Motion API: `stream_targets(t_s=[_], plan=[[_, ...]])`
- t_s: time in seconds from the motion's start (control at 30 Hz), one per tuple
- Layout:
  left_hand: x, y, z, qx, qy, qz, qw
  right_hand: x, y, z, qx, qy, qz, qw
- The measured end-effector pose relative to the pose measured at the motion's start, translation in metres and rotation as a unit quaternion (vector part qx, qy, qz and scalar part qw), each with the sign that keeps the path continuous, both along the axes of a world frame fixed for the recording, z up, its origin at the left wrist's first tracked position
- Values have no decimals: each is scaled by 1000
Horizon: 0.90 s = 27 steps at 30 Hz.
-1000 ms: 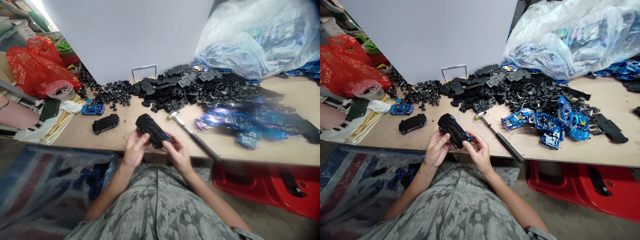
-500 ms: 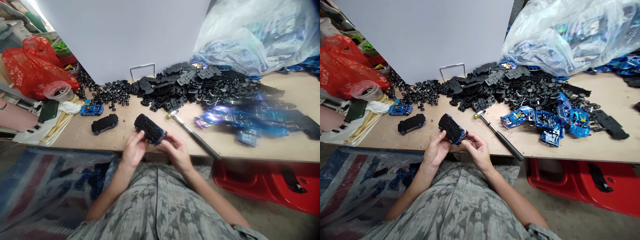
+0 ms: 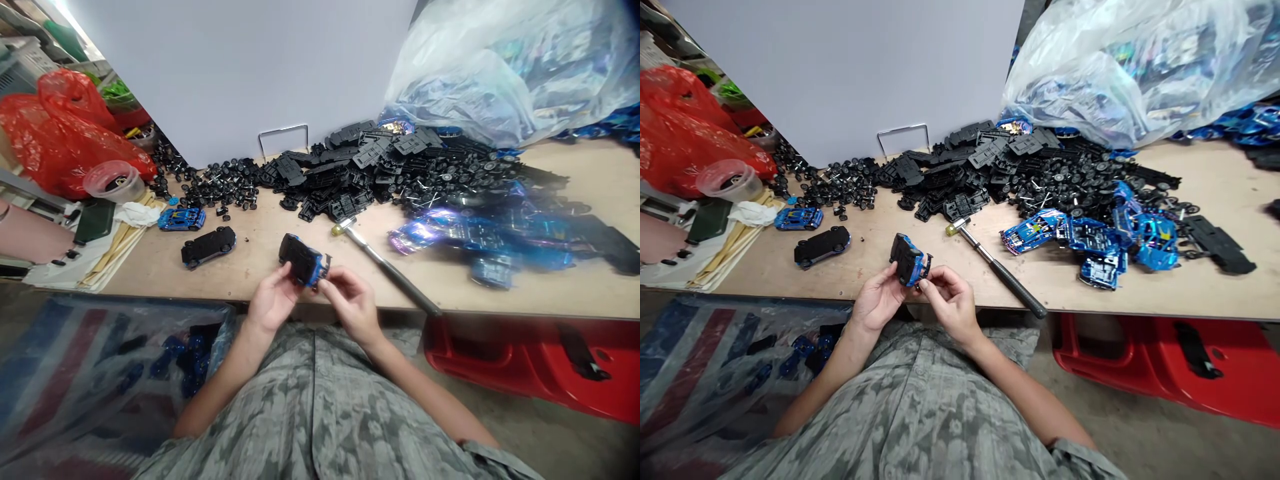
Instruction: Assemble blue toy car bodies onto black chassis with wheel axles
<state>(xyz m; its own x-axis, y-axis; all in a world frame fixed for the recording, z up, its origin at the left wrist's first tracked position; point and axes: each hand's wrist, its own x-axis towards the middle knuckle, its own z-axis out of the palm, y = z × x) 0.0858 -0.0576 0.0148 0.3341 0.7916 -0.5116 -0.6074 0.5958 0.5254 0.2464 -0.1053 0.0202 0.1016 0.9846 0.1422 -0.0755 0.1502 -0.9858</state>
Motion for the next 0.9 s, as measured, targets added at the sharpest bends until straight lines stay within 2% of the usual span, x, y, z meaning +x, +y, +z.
stream_targets(t_s=[0.07,0.17,0.23,0.27,0.33,0.5,0.63,0.73,0.9], plan=[[2,-1,7,1,-10,-9,1000,4,0,-5,112,-115,-27,987],[4,-3,19,16,-27,0,1000,14,2,-17,266,-289,-13,920],[6,-4,24,18,-25,26,999,19,3,-25,330,-354,-1,875],[6,-5,25,16,-21,38,999,20,3,-27,350,-366,-1,862],[7,-5,25,9,-19,52,998,19,2,-28,355,-355,-7,865],[4,-5,24,36,-21,52,998,7,0,-14,231,-233,-27,944],[3,-7,27,65,-13,62,996,3,0,-4,66,-87,13,994],[4,-8,28,84,-1,63,994,2,1,-2,-40,3,48,998],[6,-10,24,102,9,64,993,1,4,-6,-118,71,69,988]])
